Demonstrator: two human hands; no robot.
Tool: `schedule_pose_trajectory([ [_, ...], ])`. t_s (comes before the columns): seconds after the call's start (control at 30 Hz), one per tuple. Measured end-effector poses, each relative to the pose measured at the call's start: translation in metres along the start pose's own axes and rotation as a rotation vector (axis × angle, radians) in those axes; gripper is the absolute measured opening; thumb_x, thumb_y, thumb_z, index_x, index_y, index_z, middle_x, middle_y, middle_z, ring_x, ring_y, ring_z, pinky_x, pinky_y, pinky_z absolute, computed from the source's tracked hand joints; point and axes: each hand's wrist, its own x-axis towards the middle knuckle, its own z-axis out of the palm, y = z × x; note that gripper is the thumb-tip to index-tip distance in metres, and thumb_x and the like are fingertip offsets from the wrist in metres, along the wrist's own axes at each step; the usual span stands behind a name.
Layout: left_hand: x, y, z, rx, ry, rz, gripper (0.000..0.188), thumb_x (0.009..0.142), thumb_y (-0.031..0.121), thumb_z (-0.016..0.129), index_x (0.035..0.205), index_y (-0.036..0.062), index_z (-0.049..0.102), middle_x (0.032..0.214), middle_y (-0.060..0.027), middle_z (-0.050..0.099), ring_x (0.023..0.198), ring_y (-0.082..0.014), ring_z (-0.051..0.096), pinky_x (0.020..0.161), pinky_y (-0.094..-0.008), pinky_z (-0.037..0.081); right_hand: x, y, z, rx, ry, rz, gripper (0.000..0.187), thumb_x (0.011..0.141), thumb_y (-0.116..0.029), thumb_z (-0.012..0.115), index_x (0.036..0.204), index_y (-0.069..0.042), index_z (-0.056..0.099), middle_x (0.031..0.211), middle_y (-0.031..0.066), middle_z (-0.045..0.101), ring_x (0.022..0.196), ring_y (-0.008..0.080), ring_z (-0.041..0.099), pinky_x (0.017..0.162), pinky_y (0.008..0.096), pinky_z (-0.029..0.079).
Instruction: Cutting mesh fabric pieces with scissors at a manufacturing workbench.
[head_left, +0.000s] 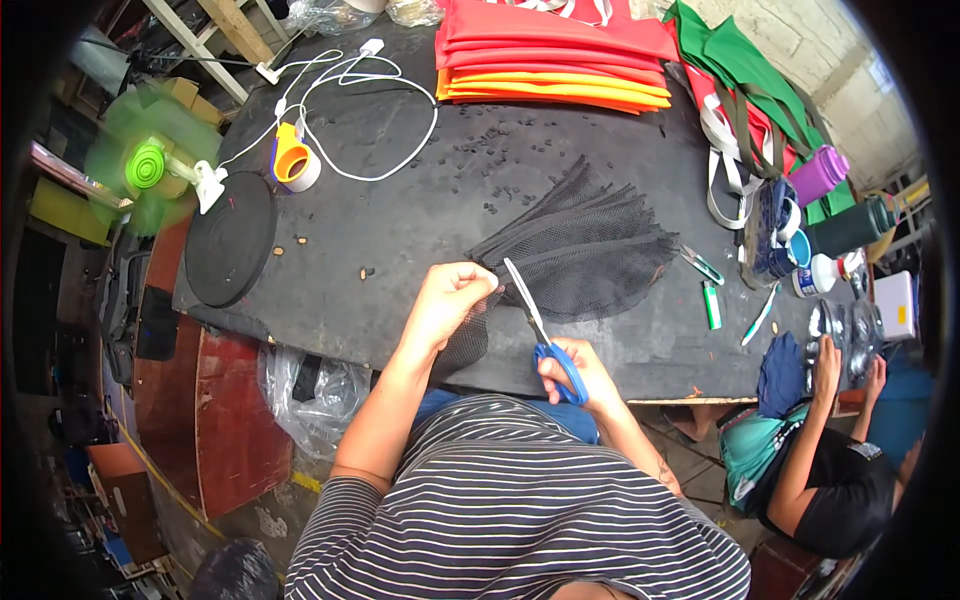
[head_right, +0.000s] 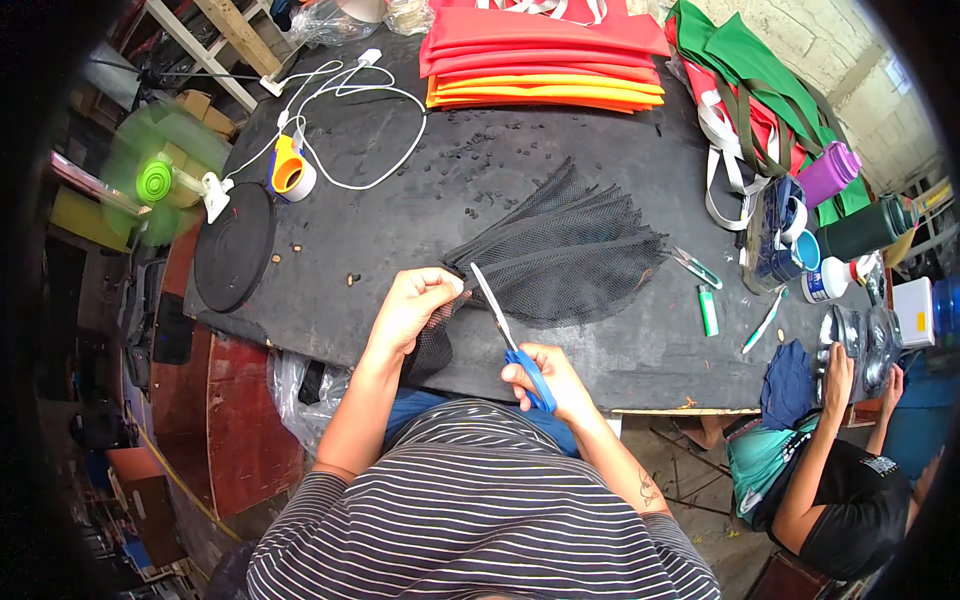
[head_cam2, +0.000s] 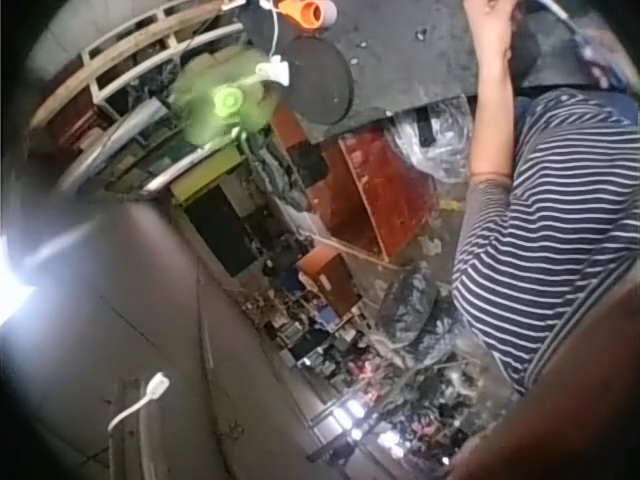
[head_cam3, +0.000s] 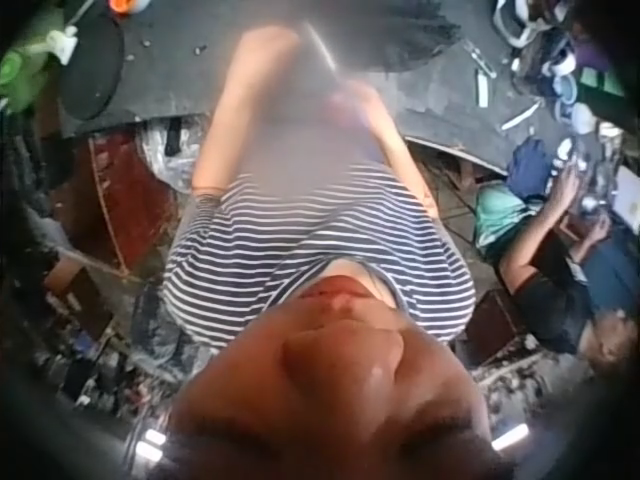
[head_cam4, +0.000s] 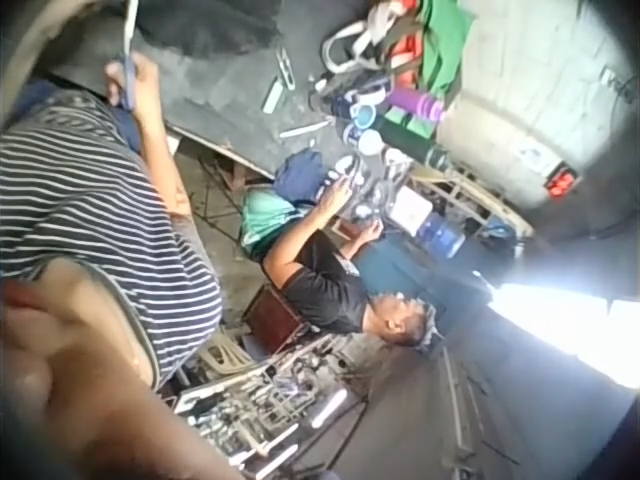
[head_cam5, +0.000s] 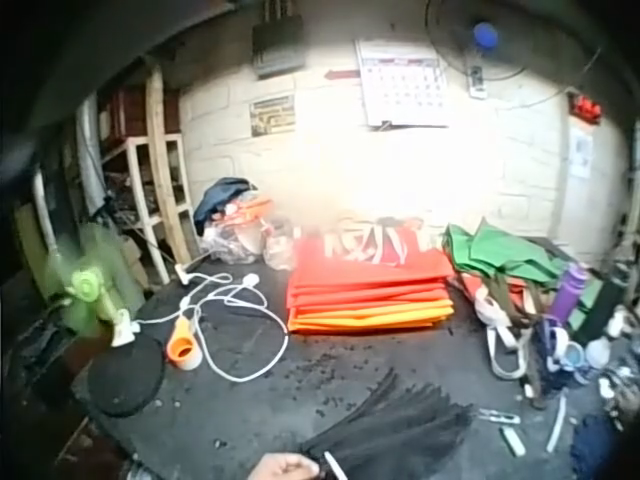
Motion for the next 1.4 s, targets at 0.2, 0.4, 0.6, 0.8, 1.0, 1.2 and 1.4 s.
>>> schedule_pose_trajectory([
  [0.2, 0.001, -0.001, 0.002, 0.005, 0.057, 0.053, 0.012, 0.08, 0.011, 0.06, 0.078, -0.0002, 0.062, 0.058, 0.0019, 0.054, 0.05, -0.0033, 0.046, 0.046, -0.0179, 0.033, 0.001, 0.005, 0.0, 0.03, -0.095, -0.13, 0.032, 0.077, -0.034, 0.067, 0.079, -0.007, 0.05, 0.062, -0.0018, 0.049, 0.05, 0.0047, 0.048, 0.046, 0.0175, 0.037],
  [0.4, 0.001, -0.004, 0.005, 0.022, 0.079, 0.09, 0.011, 0.08, 0.01, 0.06, 0.077, -0.0003, 0.061, 0.057, 0.0021, 0.054, 0.05, -0.0031, 0.046, 0.046, -0.0175, 0.034, 0.001, 0.003, 0.002, 0.0, -0.099, -0.068, 0.036, 0.076, -0.037, 0.067, 0.079, -0.007, 0.049, 0.063, -0.0021, 0.049, 0.051, 0.0044, 0.047, 0.047, 0.017, 0.036],
  [0.6, -0.002, 0.003, 0.01, 0.06, 0.087, 0.097, 0.011, 0.08, 0.009, 0.06, 0.076, -0.0008, 0.062, 0.058, 0.002, 0.054, 0.051, -0.003, 0.046, 0.047, -0.0173, 0.034, 0.004, 0.002, 0.004, 0.0, -0.066, -0.073, 0.035, 0.076, -0.037, 0.067, 0.079, -0.007, 0.049, 0.06, -0.002, 0.048, 0.047, 0.0048, 0.047, 0.044, 0.0169, 0.035],
  [0.8, -0.003, 0.006, 0.01, 0.03, 0.063, 0.092, 0.01, 0.08, 0.009, 0.06, 0.078, -0.0013, 0.062, 0.059, 0.0016, 0.055, 0.052, -0.0028, 0.046, 0.048, -0.017, 0.034, 0.002, -0.002, 0.006, 0.039, -0.093, -0.13, 0.033, 0.079, -0.036, 0.064, 0.078, -0.007, 0.049, 0.06, -0.0013, 0.05, 0.048, 0.0049, 0.048, 0.045, 0.0173, 0.036],
  [1.0, -0.005, 0.009, 0.013, 0.037, 0.075, 0.102, 0.011, 0.08, 0.009, 0.06, 0.079, -0.0016, 0.062, 0.059, 0.0018, 0.055, 0.051, -0.0027, 0.046, 0.047, -0.0168, 0.034, 0.002, -0.001, 0.004, 0.007, -0.097, -0.129, 0.032, 0.08, -0.036, 0.063, 0.078, -0.007, 0.049, 0.06, -0.0009, 0.05, 0.049, 0.0046, 0.048, 0.046, 0.0173, 0.036],
  [1.2, -0.005, 0.008, 0.014, 0.037, 0.062, 0.11, 0.011, 0.081, 0.009, 0.06, 0.079, -0.0014, 0.062, 0.06, 0.0023, 0.055, 0.051, -0.0024, 0.046, 0.047, -0.0168, 0.034, -0.001, -0.006, 0.007, 0.02, -0.042, -0.067, 0.027, 0.078, -0.028, 0.067, 0.076, -0.007, 0.05, 0.057, -0.0016, 0.05, 0.046, 0.0041, 0.048, 0.043, 0.0167, 0.036],
  [1.4, -0.005, 0.006, 0.016, 0.008, 0.023, 0.151, 0.01, 0.08, 0.009, 0.061, 0.079, 0.0001, 0.062, 0.063, 0.0026, 0.055, 0.053, -0.0028, 0.047, 0.049, -0.0165, 0.035, -0.005, -0.017, 0.005, 0.02, 0.08, -0.012, 0.024, 0.074, -0.019, 0.071, 0.073, -0.007, 0.05, 0.056, -0.0017, 0.052, 0.042, 0.0041, 0.048, 0.039, 0.0165, 0.036],
])
